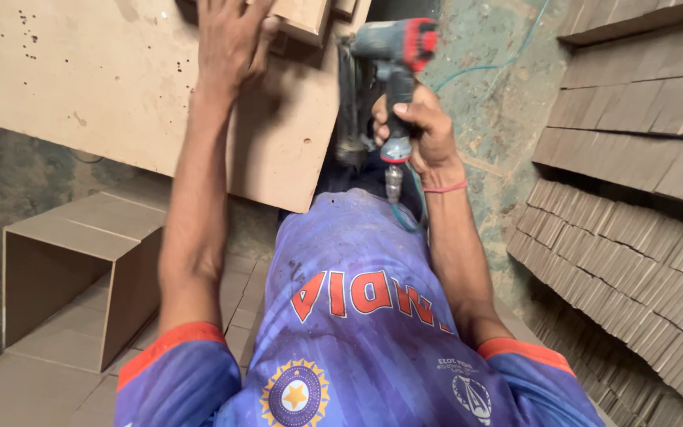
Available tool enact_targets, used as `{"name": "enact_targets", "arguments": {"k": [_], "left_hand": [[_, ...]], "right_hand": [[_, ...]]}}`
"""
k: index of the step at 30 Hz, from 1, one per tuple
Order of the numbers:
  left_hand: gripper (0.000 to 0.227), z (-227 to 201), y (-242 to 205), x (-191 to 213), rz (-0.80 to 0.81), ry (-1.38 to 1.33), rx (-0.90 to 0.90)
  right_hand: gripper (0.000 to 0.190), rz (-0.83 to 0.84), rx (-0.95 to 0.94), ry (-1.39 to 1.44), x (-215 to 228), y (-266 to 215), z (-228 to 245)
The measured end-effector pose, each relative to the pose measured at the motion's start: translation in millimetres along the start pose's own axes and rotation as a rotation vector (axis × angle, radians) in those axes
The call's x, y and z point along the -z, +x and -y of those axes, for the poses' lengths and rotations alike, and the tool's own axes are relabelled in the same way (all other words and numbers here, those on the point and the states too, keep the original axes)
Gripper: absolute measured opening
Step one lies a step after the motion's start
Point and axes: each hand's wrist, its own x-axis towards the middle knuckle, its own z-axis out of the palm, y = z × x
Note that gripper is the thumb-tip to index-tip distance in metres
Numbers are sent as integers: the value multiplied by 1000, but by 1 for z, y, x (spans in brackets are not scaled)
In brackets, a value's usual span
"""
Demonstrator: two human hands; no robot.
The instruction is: The person applies glue to wooden pieces and assembles them into a box shape. They then use a nail gun to secure the joints and place the finished box aside. The process is repeated for another box.
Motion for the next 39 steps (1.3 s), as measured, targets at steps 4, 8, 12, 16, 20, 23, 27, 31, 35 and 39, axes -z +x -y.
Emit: {"name": "enact_targets", "arguments": {"k": [4, 8, 12, 16, 20, 23, 27, 31, 35, 39], "left_hand": [[44, -29, -34, 7, -226, -452, 310], [44, -48, -65, 3, 108, -904, 716], [42, -82, -83, -18, 115, -105, 715], [30, -96, -87, -35, -73, -73, 726], [26, -92, -83, -42, -68, -121, 745], [26, -91, -84, -41, -72, -141, 740], [27, -90, -84, -42, -69, -141, 734], [27, -90, -84, -42, -86, -161, 740], [28, -93, -83, -38, -93, -177, 741], [30, -96, -83, -35, -119, -201, 735]], "right_hand": [[79, 104, -80, -473, -16, 6, -15], [89, 226, 282, -1484, -39, 13, -59], [94, 198, -74, -1781, -57, 26, -86], [90, 152, -142, -1826, -64, 36, -85], [81, 134, -107, -1858, -70, 43, -79], [79, 142, -99, -1858, -74, 43, -77], [69, 130, -99, -1852, -76, 43, -73], [64, 136, -99, -1868, -76, 43, -73], [69, 163, -79, -1869, -73, 42, -73], [78, 166, -75, -1877, -71, 37, -73]]}}
